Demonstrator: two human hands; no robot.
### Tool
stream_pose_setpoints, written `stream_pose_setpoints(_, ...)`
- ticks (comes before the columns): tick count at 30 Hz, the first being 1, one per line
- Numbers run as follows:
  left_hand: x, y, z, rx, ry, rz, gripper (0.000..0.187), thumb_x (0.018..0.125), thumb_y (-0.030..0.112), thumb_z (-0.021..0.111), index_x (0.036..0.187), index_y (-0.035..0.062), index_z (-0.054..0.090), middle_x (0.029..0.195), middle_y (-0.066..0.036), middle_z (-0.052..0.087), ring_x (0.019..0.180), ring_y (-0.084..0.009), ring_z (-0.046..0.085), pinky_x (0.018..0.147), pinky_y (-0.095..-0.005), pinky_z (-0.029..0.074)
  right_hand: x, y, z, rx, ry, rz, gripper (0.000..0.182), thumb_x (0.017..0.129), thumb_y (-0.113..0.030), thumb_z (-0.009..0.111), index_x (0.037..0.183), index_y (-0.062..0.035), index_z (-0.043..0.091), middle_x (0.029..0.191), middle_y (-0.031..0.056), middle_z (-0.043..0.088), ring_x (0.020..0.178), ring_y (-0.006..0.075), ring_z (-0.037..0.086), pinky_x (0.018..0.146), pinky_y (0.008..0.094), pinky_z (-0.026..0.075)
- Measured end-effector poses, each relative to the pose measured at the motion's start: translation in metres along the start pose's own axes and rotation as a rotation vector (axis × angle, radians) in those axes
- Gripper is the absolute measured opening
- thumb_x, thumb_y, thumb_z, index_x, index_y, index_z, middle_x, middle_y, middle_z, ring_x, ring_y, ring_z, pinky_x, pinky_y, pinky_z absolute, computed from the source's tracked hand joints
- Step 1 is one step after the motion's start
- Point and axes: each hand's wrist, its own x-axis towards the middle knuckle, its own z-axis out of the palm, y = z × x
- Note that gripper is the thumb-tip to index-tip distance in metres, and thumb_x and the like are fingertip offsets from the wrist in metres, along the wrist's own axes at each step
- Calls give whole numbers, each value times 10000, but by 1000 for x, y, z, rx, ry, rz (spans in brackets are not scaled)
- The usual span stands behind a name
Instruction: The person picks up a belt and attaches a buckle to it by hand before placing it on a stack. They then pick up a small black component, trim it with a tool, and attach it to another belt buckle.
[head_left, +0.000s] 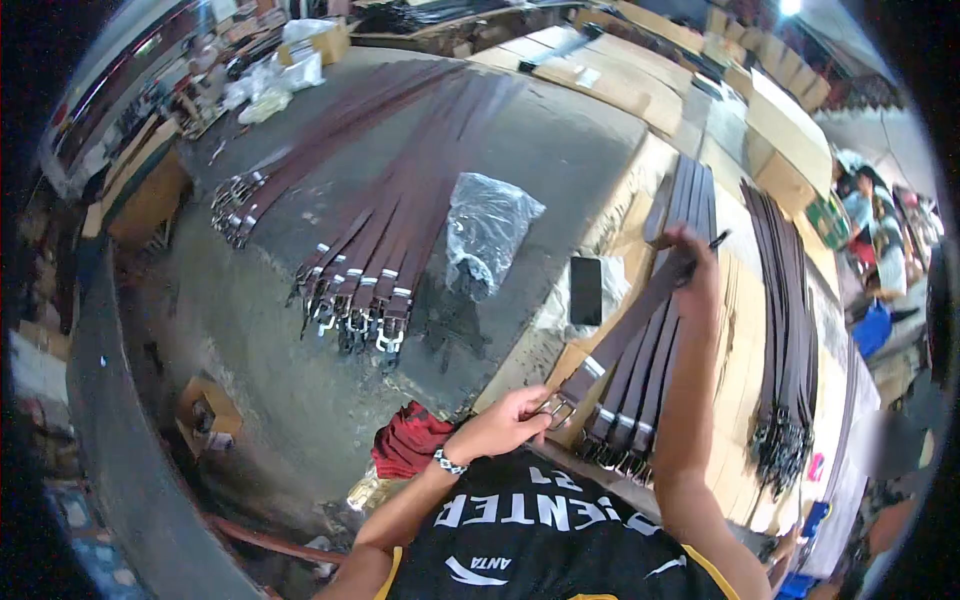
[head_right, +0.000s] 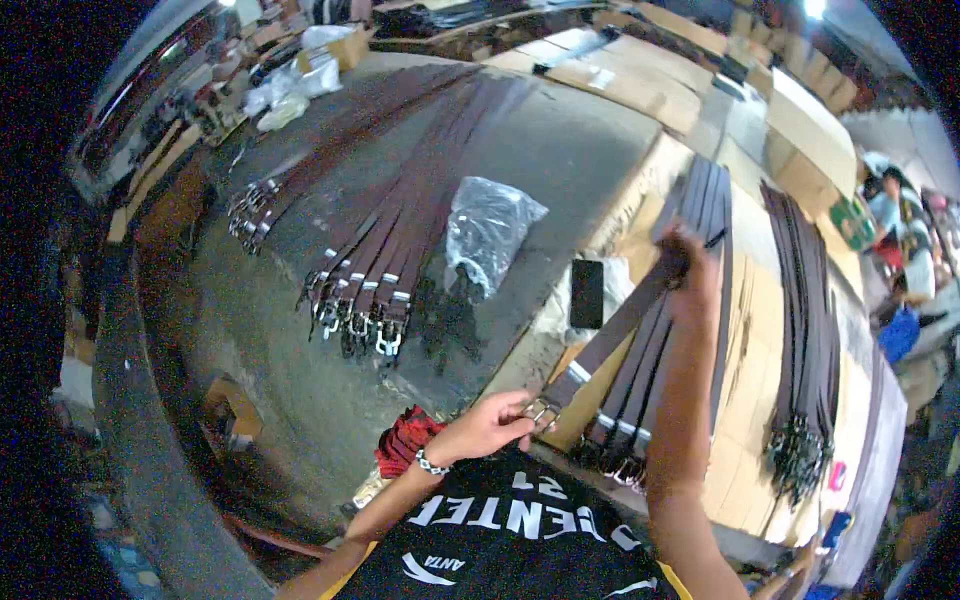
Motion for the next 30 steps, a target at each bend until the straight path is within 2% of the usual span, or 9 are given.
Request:
stream_pose_setpoints(3,-26,21,-17,-102,20,70,218,1017,96,555,1193,-27,595,991,-21,671,735,-58,567,662,-233,469,31,-83,64,-164,17,-171,299,953,-228,610,1107,18,683,967,77,712,865,172,658,783,289,505)
stream_pose_setpoints(5,-41,25,-33,-87,34,78,201,1019,105,569,1151,-39,615,1048,-49,678,817,-73,595,705,-247,491,38,-135,105,-289,-55,-199,328,958,-253,576,1100,15,701,1025,98,728,792,120,649,565,219,418)
stream_pose_setpoints(8,-61,39,-45,-169,25,113,191,1019,103,567,1120,-46,629,1102,-81,685,890,-93,600,752,-267,503,40,-188,168,-541,-121,-371,251,948,-188,612,1133,-30,673,878,-25,625,653,46,500,504,203,295)
stream_pose_setpoints(10,-75,49,-52,-201,28,121,192,1014,89,567,1103,-62,645,1151,-120,684,954,-118,614,780,-287,512,47,-213,213,-281,-181,-321,173,913,-232,691,968,-72,655,682,-14,554,516,54,459,402,211,256)
stream_pose_setpoints(13,-89,59,-61,-231,64,174,187,999,77,585,1071,-81,655,1119,-142,694,935,-144,650,756,-294,520,53,-220,263,-385,-304,-416,123,924,-187,674,942,-67,651,680,-15,513,532,62,452,398,199,249)
stream_pose_setpoints(18,-102,67,-79,-244,278,298,194,983,112,612,1048,-67,650,1053,-158,717,770,-155,674,666,-295,524,112,-202,335,-255,-430,-121,137,932,-201,665,927,-65,647,670,5,503,551,101,458,428,242,325)
stream_pose_setpoints(20,-103,76,-87,-267,434,325,205,984,125,611,1068,-60,645,1036,-160,722,723,-147,663,642,-289,517,157,-191,359,-243,-606,-46,154,907,-159,694,813,-107,584,677,-32,473,539,62,344,436,228,240)
stream_pose_setpoints(23,-93,87,-119,-183,567,401,208,987,162,629,1088,-16,660,1046,-137,730,688,-110,635,615,-254,499,148,-187,421,-353,-639,-88,76,951,-145,612,921,-76,612,671,10,552,493,116,486,370,272,368)
stream_pose_setpoints(30,-78,114,-175,-91,727,556,214,987,165,632,1111,-4,674,1022,-91,739,705,-96,638,623,-234,481,156,-197,495,-244,-563,-346,167,962,-105,620,810,-59,567,611,16,506,428,99,383,362,238,267)
